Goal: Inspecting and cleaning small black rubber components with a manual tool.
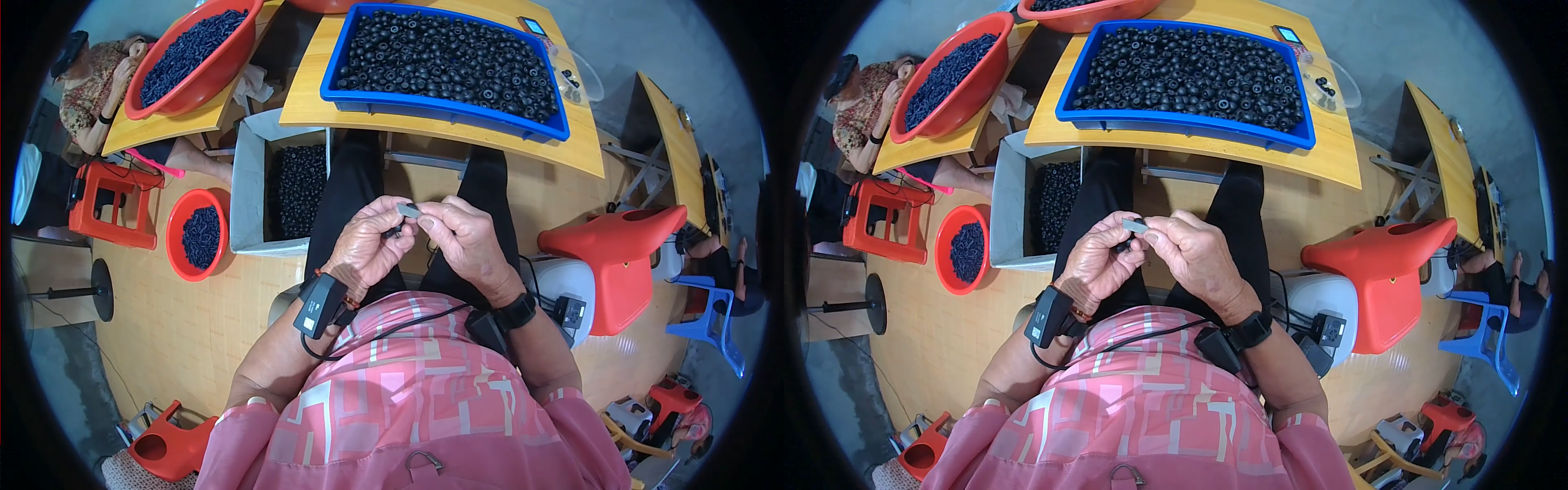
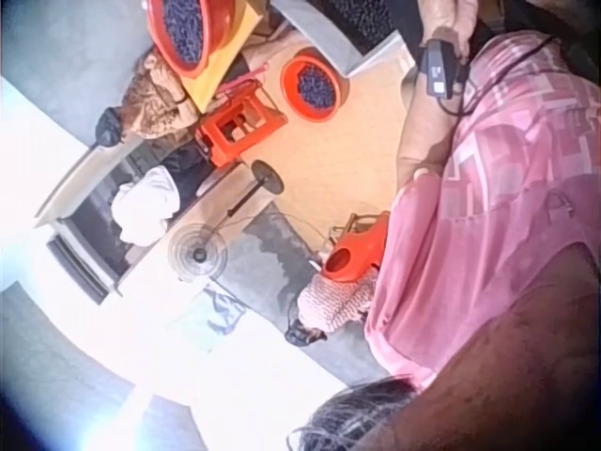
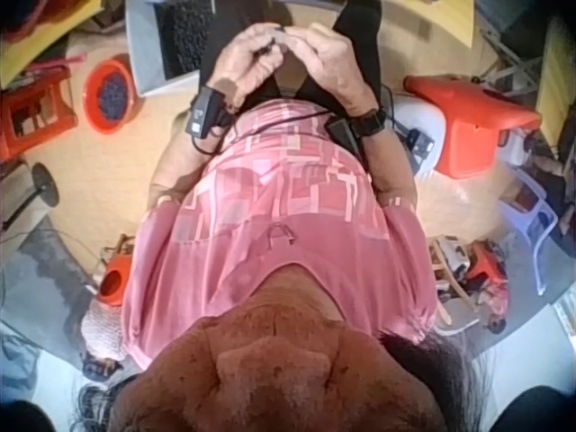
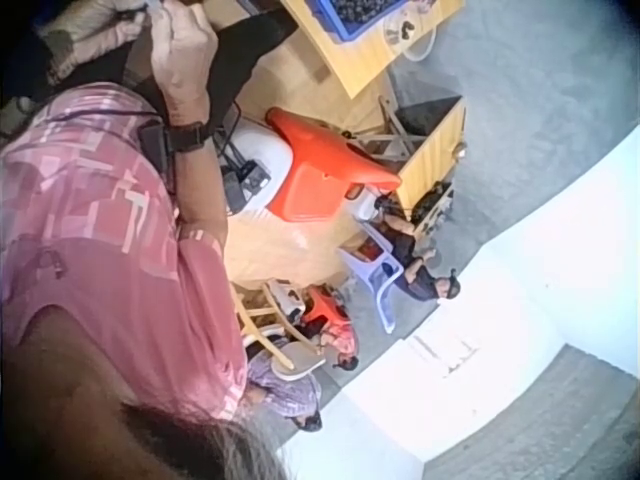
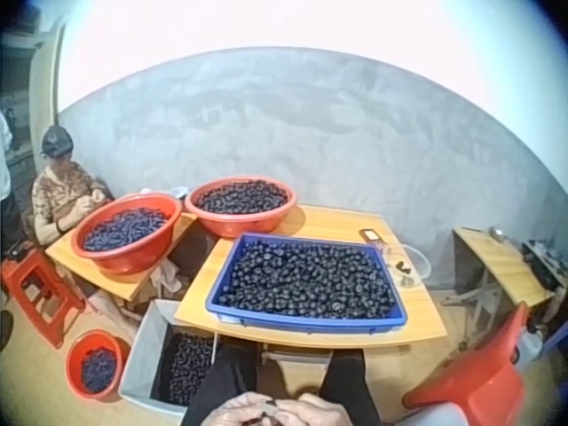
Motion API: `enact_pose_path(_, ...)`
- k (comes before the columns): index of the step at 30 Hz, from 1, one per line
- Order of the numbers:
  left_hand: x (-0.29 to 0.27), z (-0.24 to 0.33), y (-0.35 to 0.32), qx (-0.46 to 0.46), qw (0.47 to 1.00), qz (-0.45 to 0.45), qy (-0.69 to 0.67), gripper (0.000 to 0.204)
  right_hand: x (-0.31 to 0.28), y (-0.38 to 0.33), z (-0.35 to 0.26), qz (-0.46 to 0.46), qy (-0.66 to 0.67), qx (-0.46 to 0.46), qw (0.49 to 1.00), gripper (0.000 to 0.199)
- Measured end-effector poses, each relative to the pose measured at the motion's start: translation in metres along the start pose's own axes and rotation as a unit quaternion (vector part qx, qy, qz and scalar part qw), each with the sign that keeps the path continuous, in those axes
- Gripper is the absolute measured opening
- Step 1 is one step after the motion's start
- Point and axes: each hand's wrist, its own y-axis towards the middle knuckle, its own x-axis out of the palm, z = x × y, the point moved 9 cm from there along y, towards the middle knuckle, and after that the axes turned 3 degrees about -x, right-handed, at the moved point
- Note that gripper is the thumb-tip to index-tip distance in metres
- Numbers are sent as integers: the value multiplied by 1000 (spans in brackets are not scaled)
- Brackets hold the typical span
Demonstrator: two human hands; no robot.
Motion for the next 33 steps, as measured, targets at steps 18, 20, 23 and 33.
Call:
enact_pose_path(18, 9, -3, 1, 20, 999, -8, 43, 8, 4, -8, 27, 33, 139, 124, 982, 22)
enact_pose_path(20, 10, -5, 0, 0, 999, 0, 49, 7, 3, -9, 28, 28, 129, 119, 984, 22)
enact_pose_path(23, 15, -9, -1, -43, 999, -18, 17, 9, 1, -7, 23, 24, 150, 117, 981, 22)
enact_pose_path(33, 14, -10, -1, -63, 997, -42, 31, 11, -5, -4, 20, 37, 190, 112, 975, 15)
